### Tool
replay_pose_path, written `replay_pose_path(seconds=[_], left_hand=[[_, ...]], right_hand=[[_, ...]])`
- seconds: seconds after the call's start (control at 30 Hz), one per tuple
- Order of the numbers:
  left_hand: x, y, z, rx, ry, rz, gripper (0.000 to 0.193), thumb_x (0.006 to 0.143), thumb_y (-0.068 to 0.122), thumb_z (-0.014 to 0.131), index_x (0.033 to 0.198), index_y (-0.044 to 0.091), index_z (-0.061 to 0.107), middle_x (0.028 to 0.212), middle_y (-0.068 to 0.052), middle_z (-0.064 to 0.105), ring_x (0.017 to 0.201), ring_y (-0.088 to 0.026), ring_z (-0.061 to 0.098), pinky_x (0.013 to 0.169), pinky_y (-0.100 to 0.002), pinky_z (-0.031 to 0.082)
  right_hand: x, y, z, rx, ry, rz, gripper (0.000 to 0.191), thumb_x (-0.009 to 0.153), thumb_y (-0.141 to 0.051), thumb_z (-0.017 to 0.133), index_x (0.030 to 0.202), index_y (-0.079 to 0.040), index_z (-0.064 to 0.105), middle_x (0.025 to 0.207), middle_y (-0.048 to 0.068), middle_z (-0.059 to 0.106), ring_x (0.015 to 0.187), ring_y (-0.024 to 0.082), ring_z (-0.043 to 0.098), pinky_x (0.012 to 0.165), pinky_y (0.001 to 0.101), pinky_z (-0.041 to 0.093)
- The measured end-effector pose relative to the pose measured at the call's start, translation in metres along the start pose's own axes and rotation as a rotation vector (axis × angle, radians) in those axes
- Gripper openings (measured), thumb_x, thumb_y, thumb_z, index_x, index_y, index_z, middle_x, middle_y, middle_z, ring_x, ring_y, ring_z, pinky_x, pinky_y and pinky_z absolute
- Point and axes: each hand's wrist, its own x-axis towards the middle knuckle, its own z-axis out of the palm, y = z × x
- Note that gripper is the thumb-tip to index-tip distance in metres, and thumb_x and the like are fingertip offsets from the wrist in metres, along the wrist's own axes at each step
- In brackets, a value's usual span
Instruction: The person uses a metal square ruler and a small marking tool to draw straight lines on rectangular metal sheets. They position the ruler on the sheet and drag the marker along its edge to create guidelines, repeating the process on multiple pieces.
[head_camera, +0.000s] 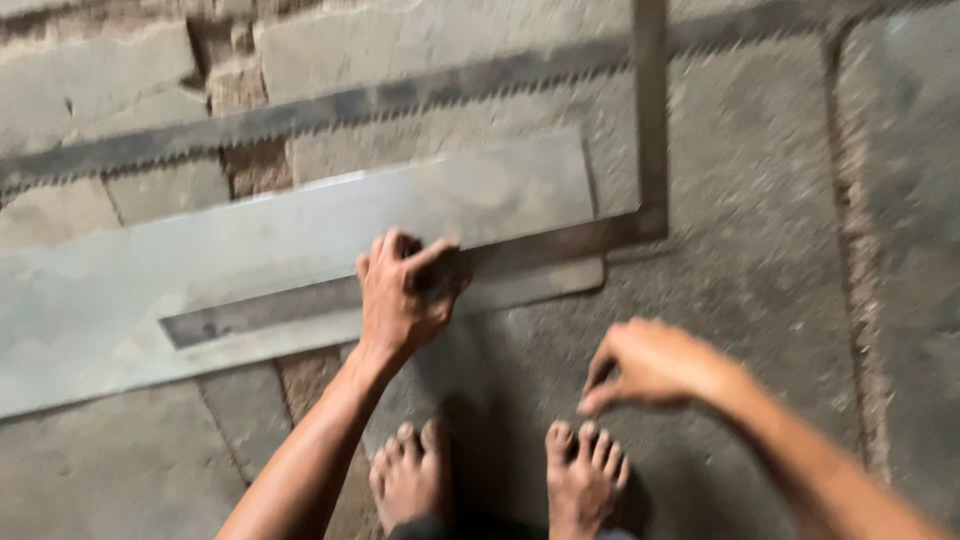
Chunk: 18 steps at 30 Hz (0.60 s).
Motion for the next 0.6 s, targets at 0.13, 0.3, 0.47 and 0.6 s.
replay_pose_path(seconds=[0.13, 0.3, 0.47, 0.6], left_hand=[[0.006, -0.008, 0.002, -0.04, -0.078, -0.127, 0.047, 0.07, 0.034, 0.089, 0.114, 0.023, 0.078, 0.099, -0.007, 0.06, 0.098, -0.027, 0.057, 0.085, -0.043, 0.036], [0.053, -0.04, 0.01, 0.033, -0.058, -0.087, 0.04, 0.073, 0.042, 0.094, 0.105, 0.023, 0.08, 0.101, -0.007, 0.06, 0.098, -0.027, 0.054, 0.087, -0.042, 0.034], [0.113, -0.066, 0.01, 0.029, 0.008, -0.005, 0.05, 0.07, 0.043, 0.095, 0.113, 0.023, 0.08, 0.103, -0.005, 0.058, 0.104, -0.027, 0.053, 0.095, -0.043, 0.035], [0.123, -0.068, 0.008, 0.03, -0.059, -0.042, 0.048, 0.068, 0.041, 0.095, 0.111, 0.024, 0.082, 0.101, -0.006, 0.055, 0.103, -0.027, 0.05, 0.093, -0.044, 0.035]], right_hand=[[-0.012, -0.004, 0.039, 0.443, 0.136, -0.062, 0.038, 0.071, -0.045, 0.082, 0.099, -0.019, 0.085, 0.091, 0.005, 0.085, 0.086, 0.018, 0.082, 0.079, 0.0329, 0.062], [-0.011, 0.001, 0.06, 0.598, 0.344, 0.019, 0.041, 0.072, -0.042, 0.083, 0.105, -0.018, 0.085, 0.088, 0.003, 0.085, 0.081, 0.015, 0.082, 0.076, 0.0309, 0.063], [-0.004, 0.005, 0.056, 0.745, 0.569, 0.025, 0.034, 0.076, -0.033, 0.084, 0.104, -0.013, 0.083, 0.085, 0.003, 0.085, 0.073, 0.009, 0.078, 0.067, 0.0279, 0.061], [0.011, 0.012, 0.055, 0.807, 0.623, 0.012, 0.031, 0.077, -0.026, 0.085, 0.105, -0.012, 0.083, 0.08, 0.005, 0.085, 0.069, 0.007, 0.072, 0.062, 0.0266, 0.058]])
